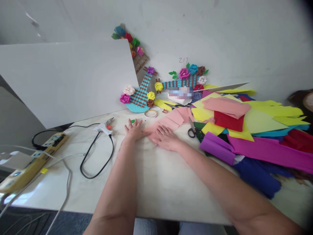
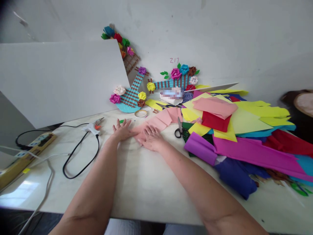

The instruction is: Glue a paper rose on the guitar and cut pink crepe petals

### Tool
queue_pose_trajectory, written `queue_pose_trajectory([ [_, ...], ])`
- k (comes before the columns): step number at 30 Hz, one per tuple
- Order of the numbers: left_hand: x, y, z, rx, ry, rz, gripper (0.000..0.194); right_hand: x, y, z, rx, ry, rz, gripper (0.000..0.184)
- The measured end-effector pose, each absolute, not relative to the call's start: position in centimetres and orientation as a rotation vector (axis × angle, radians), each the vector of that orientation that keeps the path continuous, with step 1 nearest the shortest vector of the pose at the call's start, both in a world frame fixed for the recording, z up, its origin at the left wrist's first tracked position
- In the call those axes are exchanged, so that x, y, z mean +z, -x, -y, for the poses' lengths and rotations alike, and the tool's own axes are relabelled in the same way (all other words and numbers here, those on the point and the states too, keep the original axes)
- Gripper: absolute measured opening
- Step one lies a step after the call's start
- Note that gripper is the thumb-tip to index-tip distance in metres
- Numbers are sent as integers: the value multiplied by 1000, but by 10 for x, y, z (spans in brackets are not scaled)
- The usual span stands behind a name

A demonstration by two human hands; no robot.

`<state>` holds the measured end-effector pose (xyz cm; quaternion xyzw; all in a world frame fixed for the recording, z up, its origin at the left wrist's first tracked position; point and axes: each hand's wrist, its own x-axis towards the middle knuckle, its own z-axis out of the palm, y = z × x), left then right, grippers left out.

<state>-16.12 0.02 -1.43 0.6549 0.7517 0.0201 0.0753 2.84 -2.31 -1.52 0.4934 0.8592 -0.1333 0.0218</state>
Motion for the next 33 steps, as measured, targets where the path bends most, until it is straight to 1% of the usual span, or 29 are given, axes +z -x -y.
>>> queue_pose_trajectory([
  [5, -15, 167, 0, 183, -1837, -2385, 89, -14, -29, 24, -376, -1529, -2671, 81],
  [11, -12, 163, 3, 303, -1889, -2392, 78, -8, -32, 24, -422, -1465, -2655, 91],
  [13, -13, 159, 3, 358, -1991, -2352, 70, -6, -32, 25, -422, -1471, -2655, 91],
  [16, -13, 150, 1, 449, -2113, -2298, 53, -6, -32, 26, -416, -1473, -2662, 89],
  [18, -12, 144, 1, 497, -2152, -2310, 47, -6, -31, 26, -417, -1476, -2670, 89],
  [20, -10, 139, 2, 485, -2146, -2356, 47, -8, -32, 25, -431, -1485, -2693, 90],
  [24, -2, 131, 7, 327, -2044, -2439, 52, -11, -35, 19, -488, -1478, -2806, 98],
  [26, 2, 129, 9, 260, -1996, -2449, 54, -10, -37, 15, -544, -1465, -2876, 96],
  [28, 5, 127, 9, 238, -1960, -2430, 55, -10, -41, 10, -704, -1524, -2918, 85],
  [29, 6, 126, 8, 252, -1933, -2410, 53, -10, -44, 7, -840, -1581, -2924, 79],
  [33, 5, 125, 2, 436, -1781, -2327, 41, -17, -54, -11, -1618, -1759, -2904, 59],
])
